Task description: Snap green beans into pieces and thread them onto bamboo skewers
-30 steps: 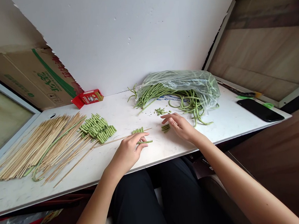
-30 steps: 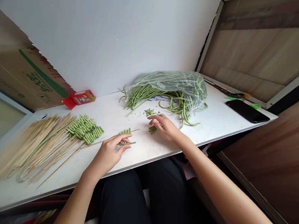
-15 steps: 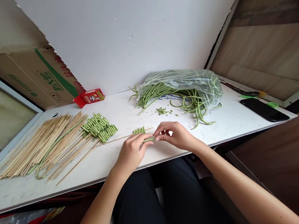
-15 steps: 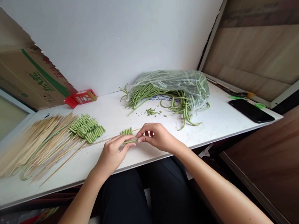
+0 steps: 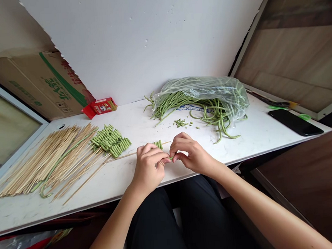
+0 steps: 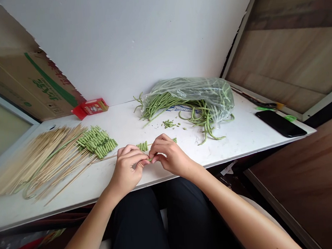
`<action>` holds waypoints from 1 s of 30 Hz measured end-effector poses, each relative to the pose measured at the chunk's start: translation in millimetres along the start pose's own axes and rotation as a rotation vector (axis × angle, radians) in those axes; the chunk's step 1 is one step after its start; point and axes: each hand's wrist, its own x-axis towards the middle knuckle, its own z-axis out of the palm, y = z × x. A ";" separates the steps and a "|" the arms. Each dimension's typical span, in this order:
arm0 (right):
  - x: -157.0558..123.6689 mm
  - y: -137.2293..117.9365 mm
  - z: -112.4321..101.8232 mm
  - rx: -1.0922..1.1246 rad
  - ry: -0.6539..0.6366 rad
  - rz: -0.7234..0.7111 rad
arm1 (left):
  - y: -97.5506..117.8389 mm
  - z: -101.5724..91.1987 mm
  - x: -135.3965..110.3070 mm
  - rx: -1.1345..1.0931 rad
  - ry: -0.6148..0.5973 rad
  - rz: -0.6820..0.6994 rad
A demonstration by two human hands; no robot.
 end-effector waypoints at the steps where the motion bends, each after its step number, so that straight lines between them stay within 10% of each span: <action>1: 0.0 -0.6 0.7 0.023 0.005 0.007 | -0.5 0.1 -0.1 -0.018 -0.006 -0.021; 9: 1.5 15.2 -29.8 -0.028 0.311 0.146 | -22.4 -14.2 6.8 -0.499 -0.006 -0.383; 19: -22.5 90.6 -35.1 -0.445 0.110 0.238 | -21.7 -4.0 7.2 -0.999 0.042 -0.564; 30: -7.4 48.4 -30.3 -0.023 0.108 0.308 | -21.3 3.6 7.1 -1.021 0.115 -0.594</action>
